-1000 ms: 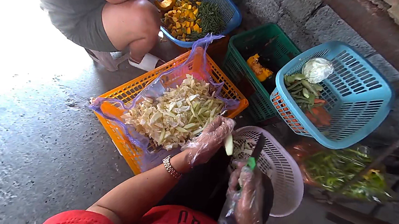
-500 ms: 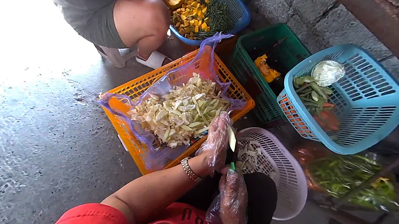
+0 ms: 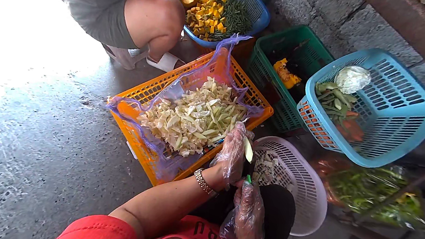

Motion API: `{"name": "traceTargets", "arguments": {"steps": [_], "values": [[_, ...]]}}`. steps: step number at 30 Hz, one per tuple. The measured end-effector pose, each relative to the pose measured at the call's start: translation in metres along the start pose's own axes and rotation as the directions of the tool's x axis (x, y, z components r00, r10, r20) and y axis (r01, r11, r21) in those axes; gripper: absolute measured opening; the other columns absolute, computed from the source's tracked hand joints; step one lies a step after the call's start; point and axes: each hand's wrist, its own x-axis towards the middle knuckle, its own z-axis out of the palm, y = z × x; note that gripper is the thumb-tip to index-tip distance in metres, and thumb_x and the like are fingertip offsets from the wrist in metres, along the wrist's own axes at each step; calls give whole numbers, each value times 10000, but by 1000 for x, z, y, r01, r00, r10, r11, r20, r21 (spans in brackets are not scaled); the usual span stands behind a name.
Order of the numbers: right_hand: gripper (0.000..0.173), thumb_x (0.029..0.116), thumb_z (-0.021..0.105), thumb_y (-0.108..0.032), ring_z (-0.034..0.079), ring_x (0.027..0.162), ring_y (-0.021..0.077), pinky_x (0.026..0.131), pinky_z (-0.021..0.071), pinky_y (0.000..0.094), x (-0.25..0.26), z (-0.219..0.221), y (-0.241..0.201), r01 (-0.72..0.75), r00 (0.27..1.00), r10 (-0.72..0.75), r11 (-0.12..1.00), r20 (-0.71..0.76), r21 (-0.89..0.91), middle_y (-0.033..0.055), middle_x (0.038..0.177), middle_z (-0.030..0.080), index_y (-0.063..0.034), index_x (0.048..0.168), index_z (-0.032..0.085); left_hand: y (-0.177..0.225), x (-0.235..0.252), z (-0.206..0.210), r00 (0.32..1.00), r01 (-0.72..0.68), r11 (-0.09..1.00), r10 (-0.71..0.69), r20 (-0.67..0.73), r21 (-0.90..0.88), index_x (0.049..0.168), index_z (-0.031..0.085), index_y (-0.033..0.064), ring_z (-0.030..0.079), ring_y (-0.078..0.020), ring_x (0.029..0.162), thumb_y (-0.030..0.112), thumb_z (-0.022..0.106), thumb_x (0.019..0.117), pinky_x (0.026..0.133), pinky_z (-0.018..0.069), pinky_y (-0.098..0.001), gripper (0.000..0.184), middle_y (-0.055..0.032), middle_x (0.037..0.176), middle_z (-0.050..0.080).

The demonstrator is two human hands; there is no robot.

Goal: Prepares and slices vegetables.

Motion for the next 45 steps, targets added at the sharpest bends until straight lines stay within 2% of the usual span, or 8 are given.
{"name": "traceTargets", "arguments": {"steps": [8, 11, 15, 23, 29, 38, 43, 45], "values": [[499, 1103, 312, -420, 417, 582, -79, 560, 398, 90, -2, 0, 4, -12, 999, 13, 1000, 48, -14, -89, 708, 466, -33, 1029, 618, -2, 3, -5, 989, -143, 984, 146, -24, 102, 966, 532, 71, 497, -44, 515, 286, 276, 1127, 504, 459, -178, 371, 19, 653, 513], [502, 1105, 305, -402, 445, 602, -73, 589, 420, 97, 1, 1, 5, -14, 999, 15, 1000, 30, -25, -82, 717, 474, -9, 1027, 606, 0, -4, -1, 988, -153, 979, 156, -14, 135, 918, 541, 59, 505, -47, 501, 249, 270, 1126, 490, 462, -179, 390, 13, 631, 521], [512, 1102, 307, -397, 455, 611, -69, 601, 432, 104, 3, 3, 4, -25, 1000, 26, 998, 13, -51, -74, 717, 475, 17, 1027, 599, 0, -7, 0, 994, -110, 984, 112, -6, 140, 938, 530, 69, 507, -47, 518, 264, 245, 1129, 501, 461, -177, 394, 16, 647, 515], [463, 1102, 326, -363, 463, 613, -73, 611, 436, 98, -1, 4, 8, 4, 999, -3, 999, 32, -50, -76, 708, 473, -6, 981, 594, 4, -10, 0, 997, 74, 994, -73, 19, -77, 897, 512, 66, 491, -42, 471, 335, 208, 1132, 451, 441, -159, 470, 9, 614, 505], [471, 1098, 338, -310, 499, 655, -61, 656, 460, 110, 4, 5, 5, 1, 1000, -1, 995, -4, -97, -36, 741, 515, 71, 1034, 607, 0, -12, 2, 998, 53, 999, -52, 23, -13, 914, 508, 61, 475, -44, 463, 322, 207, 1133, 446, 436, -167, 455, 13, 614, 489], [514, 1103, 328, -364, 503, 647, -41, 652, 462, 121, 3, 7, 10, 19, 998, -30, 984, -61, -177, -19, 732, 508, 68, 1030, 598, 0, -16, 2, 999, 47, 999, -47, -2, 3, 937, 515, 56, 502, -64, 483, 314, 213, 1133, 471, 470, -188, 444, 3, 642, 510], [502, 1101, 331, -355, 495, 655, -62, 659, 451, 99, 6, 8, 8, 15, 997, -26, 988, -71, -152, -25, 759, 511, 69, 1030, 592, -7, -17, -3, 997, -79, 993, 81, -19, 85, 924, 558, 43, 557, -52, 538, 238, 228, 1130, 532, 506, -194, 435, 10, 648, 561], [499, 1101, 333, -352, 495, 654, -62, 653, 453, 103, 5, 8, 9, 8, 998, -17, 990, -58, -142, -28, 757, 513, 69, 1035, 593, -5, -17, -3, 997, -54, 993, 59, -44, 108, 937, 559, 40, 550, -56, 542, 251, 238, 1131, 533, 501, -197, 431, 9, 653, 554]]}}
